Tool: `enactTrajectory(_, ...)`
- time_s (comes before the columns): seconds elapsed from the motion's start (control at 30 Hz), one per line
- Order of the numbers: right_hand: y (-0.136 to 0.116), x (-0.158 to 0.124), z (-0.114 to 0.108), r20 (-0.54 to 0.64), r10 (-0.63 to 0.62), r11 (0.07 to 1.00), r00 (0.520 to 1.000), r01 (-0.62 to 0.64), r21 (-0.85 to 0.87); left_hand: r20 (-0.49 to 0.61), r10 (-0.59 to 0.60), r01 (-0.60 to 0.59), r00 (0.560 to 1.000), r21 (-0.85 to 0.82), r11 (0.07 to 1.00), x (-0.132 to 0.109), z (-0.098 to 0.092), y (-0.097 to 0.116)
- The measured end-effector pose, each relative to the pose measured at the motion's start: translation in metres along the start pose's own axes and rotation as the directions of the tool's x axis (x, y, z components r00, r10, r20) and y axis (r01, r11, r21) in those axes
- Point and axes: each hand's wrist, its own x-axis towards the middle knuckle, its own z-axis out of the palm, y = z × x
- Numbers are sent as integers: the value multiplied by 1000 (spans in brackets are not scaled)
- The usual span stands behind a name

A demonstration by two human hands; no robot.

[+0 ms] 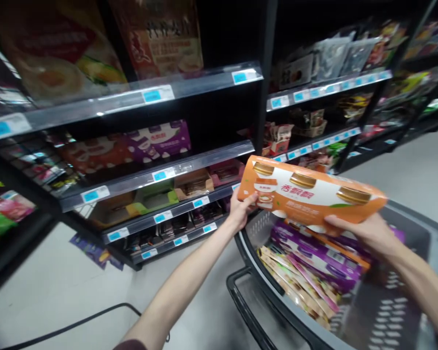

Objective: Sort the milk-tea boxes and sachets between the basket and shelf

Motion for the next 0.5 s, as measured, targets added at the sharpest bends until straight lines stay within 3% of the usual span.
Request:
enactTrajectory(0.23, -25, -5, 29, -87, 126, 991, 988, -121, 52, 15, -20, 20, 1000, 1, 1000, -3, -22, 25)
enactTrajectory(0.4, -71, -21, 68, -83, 122, 992, 989, -120, 37, -29, 62, -65, 998, -103, 993, 0, -38, 57)
enactTrajectory(0.5, -97, -25, 99, -25, 75, 984, 997, -70, 164, -78, 126, -137, 989, -153, 979, -1, -50, 83)
